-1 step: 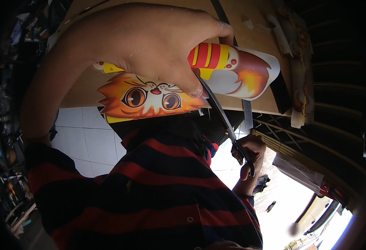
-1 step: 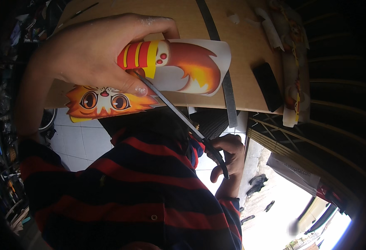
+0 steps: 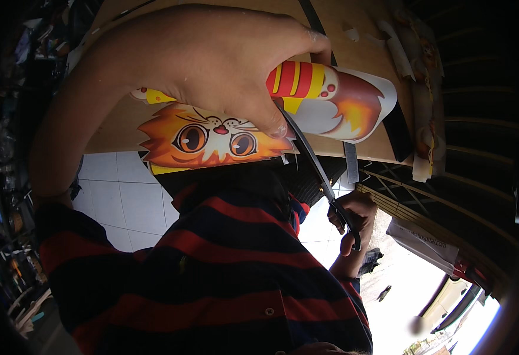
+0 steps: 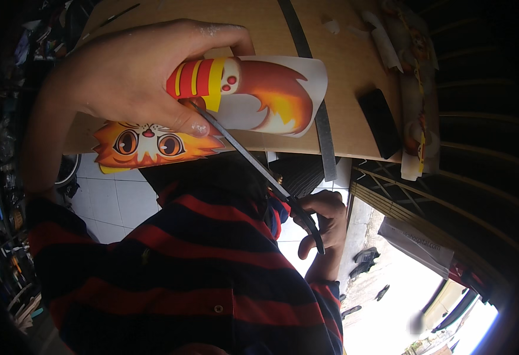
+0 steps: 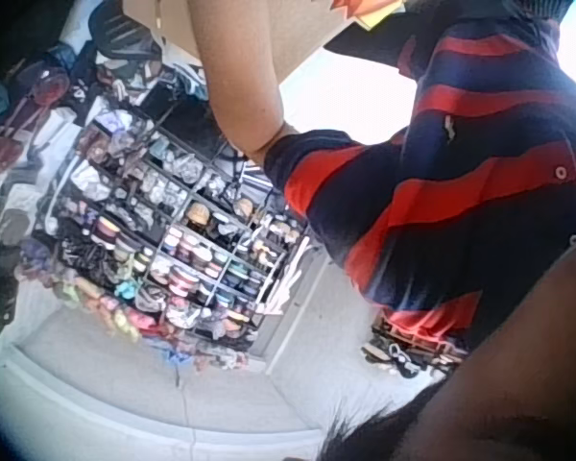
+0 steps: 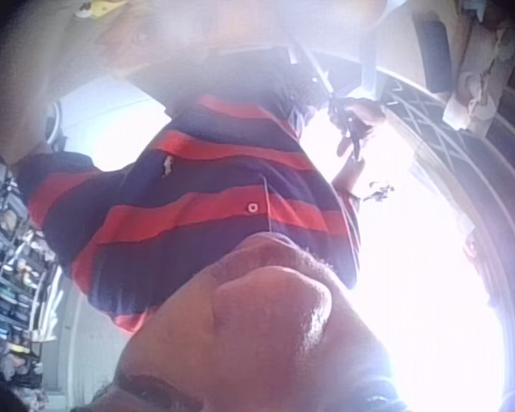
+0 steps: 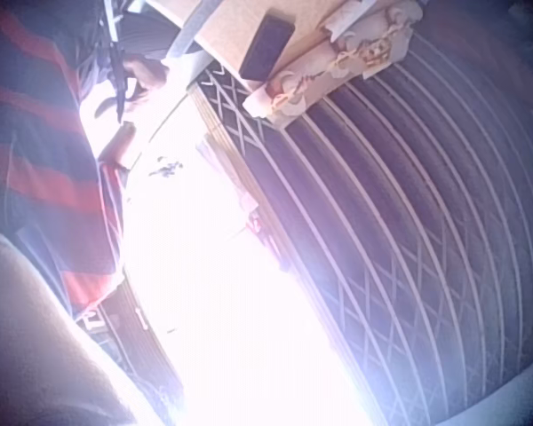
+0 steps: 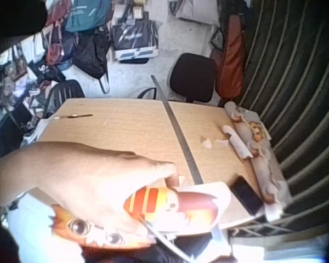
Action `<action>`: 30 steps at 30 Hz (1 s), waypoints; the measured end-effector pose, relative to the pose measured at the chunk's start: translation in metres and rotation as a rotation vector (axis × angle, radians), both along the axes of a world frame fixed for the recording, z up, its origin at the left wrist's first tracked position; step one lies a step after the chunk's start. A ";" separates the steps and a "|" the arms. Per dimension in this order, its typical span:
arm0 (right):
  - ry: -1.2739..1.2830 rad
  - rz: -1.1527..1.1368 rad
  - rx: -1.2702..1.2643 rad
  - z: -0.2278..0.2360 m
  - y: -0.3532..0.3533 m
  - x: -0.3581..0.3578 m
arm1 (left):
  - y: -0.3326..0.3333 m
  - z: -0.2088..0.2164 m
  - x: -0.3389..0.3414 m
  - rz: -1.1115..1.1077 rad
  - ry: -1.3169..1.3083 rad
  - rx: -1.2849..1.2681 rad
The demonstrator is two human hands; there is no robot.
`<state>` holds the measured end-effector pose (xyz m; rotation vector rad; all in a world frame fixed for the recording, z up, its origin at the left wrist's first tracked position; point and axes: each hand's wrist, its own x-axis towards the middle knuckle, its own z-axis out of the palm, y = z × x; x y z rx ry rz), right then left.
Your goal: The person cuts a printed paper advertisement featuring a cartoon cat using shears.
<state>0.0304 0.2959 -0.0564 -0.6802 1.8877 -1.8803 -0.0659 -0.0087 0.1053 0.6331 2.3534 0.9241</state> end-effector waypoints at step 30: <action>-0.009 -0.059 -0.006 -0.009 -0.007 0.003 | -0.004 -0.021 0.006 0.069 0.062 0.095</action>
